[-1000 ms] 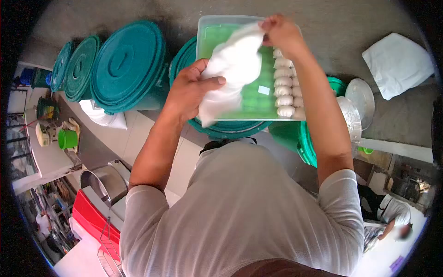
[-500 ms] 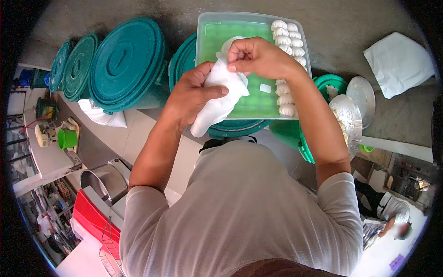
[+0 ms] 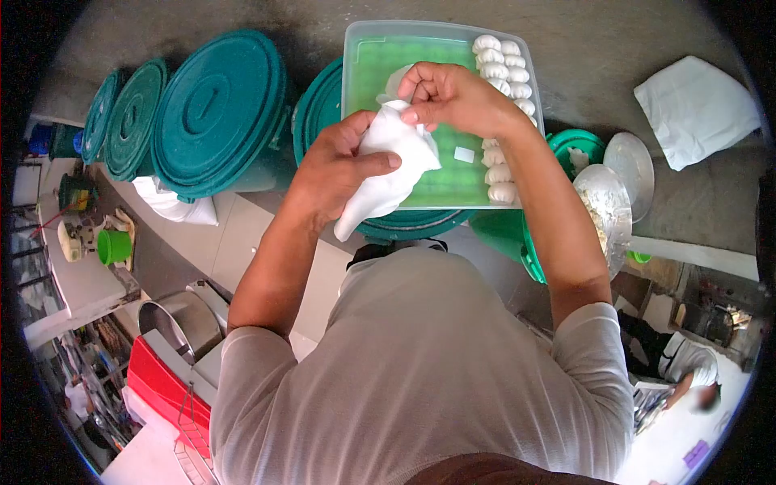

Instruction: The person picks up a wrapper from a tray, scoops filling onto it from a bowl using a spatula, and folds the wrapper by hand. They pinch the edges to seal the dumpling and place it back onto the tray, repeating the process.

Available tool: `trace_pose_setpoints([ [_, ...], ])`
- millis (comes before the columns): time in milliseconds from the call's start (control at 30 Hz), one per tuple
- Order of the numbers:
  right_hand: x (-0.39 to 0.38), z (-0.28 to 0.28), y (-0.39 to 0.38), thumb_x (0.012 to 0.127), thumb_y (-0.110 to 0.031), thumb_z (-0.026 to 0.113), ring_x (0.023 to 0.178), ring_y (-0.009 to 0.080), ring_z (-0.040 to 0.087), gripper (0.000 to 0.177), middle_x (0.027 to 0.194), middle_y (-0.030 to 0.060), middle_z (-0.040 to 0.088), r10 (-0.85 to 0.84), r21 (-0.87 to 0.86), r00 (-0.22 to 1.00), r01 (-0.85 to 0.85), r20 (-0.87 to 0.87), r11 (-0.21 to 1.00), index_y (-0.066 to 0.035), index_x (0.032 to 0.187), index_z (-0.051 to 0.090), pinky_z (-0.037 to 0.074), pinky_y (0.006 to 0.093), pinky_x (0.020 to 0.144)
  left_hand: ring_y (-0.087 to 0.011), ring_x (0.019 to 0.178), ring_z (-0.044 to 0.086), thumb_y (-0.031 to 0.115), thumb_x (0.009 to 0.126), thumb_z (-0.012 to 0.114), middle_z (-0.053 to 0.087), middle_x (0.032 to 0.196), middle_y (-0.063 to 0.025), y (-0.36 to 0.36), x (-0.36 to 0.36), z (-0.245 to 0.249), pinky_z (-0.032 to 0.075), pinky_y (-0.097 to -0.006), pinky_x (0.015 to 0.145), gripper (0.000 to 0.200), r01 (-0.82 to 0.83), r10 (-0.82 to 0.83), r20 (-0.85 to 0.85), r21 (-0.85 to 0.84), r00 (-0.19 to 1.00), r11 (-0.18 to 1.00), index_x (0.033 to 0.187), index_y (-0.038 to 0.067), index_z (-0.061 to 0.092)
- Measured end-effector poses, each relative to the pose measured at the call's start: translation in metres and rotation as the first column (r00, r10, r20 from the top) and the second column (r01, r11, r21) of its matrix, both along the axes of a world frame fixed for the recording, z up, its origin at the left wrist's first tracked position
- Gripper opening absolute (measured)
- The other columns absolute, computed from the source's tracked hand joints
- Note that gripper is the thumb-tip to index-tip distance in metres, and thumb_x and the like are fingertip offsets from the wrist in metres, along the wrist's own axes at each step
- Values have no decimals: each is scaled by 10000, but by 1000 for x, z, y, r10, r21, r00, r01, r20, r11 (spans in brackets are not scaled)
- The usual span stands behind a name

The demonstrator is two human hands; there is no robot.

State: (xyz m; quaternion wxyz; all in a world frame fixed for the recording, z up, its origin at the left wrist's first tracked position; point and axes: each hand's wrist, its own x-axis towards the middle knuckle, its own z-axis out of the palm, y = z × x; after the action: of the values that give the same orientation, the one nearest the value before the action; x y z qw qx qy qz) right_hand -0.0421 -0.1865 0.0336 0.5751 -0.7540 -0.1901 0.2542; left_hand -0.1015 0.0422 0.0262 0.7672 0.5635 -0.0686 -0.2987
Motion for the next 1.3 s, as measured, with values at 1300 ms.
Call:
trace_pose_setpoints([
  [1300, -42, 24, 40, 845, -78, 767, 711, 50, 486, 198, 755, -39, 524, -171, 47, 948, 165, 267, 985, -42, 857, 573, 425, 226, 617, -165, 967, 659, -23, 775, 713, 677, 1098, -94, 28, 0, 30, 529, -306, 857, 502, -19, -9, 215, 130, 977, 991, 1257, -31, 573],
])
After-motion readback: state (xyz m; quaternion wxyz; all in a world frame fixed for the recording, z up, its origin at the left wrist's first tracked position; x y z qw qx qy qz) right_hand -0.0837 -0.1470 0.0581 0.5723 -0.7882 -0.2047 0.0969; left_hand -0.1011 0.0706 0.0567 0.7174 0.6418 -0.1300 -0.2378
